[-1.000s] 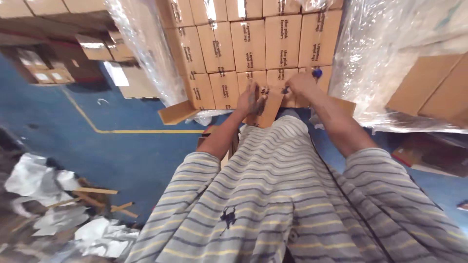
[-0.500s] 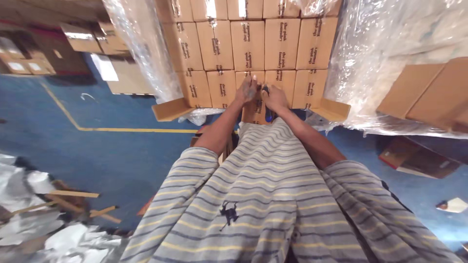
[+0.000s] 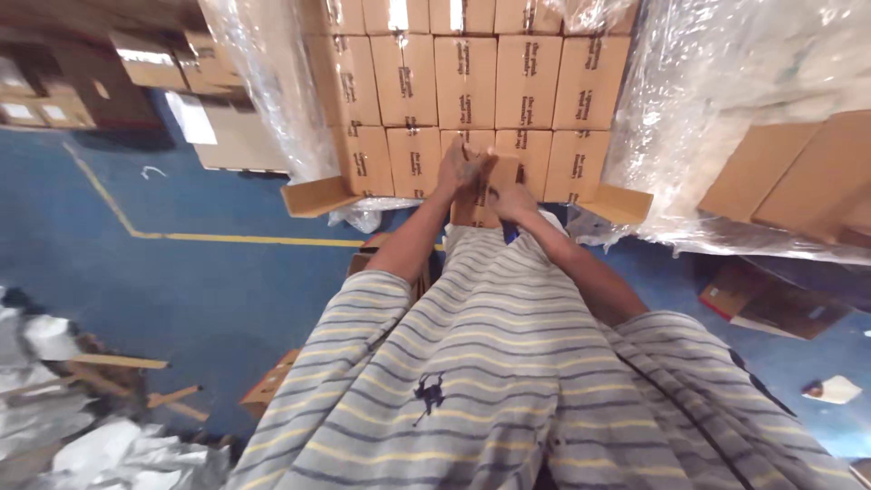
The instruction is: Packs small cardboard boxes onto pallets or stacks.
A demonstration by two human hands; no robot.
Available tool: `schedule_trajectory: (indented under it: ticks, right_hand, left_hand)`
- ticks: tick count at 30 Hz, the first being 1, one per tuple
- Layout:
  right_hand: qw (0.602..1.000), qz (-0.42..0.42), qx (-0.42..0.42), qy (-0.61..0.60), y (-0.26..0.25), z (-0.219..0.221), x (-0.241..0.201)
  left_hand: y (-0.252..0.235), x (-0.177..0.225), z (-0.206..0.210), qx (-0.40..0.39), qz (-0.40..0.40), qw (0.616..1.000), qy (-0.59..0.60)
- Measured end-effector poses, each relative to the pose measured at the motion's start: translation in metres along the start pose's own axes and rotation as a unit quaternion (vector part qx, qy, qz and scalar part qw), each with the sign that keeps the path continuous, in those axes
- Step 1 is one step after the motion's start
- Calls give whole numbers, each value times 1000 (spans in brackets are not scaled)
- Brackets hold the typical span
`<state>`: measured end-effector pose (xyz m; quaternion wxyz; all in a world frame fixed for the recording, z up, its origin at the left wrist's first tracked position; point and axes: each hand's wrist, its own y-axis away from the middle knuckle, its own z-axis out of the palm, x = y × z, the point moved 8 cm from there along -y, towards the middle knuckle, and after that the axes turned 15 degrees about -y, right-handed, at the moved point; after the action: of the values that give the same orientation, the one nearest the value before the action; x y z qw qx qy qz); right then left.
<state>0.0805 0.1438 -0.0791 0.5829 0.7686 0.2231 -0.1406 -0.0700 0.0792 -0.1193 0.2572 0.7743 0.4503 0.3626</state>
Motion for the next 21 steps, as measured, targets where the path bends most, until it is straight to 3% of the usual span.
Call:
schedule_trajectory:
  ticks: [3,5,11,14,17,21]
  right_hand:
    - [978,-6,82,-191,-18,-26,9]
    - [937,-21,82,-339,-39,-21,18]
    - [905,-89,90,-407,-58,-9,1]
    - [901,-105,51,-417,-57,-13,-15]
    - [924,-55,102,-365,-38,-14,11]
    - [948,-10,139,-285,-25,12,63]
  left_hand:
    - [4,-3,5,24,-33,998,-40]
    - [-7,7,1,13,8,999,-44]
    - [-17,-21,-4,-15,81,996,33]
    - [-6,-54,-19,57,-30,995,82]
    - [12,-94,-25,114,-198,957,177]
    - [9,-123,-25,129,-251,937,206]
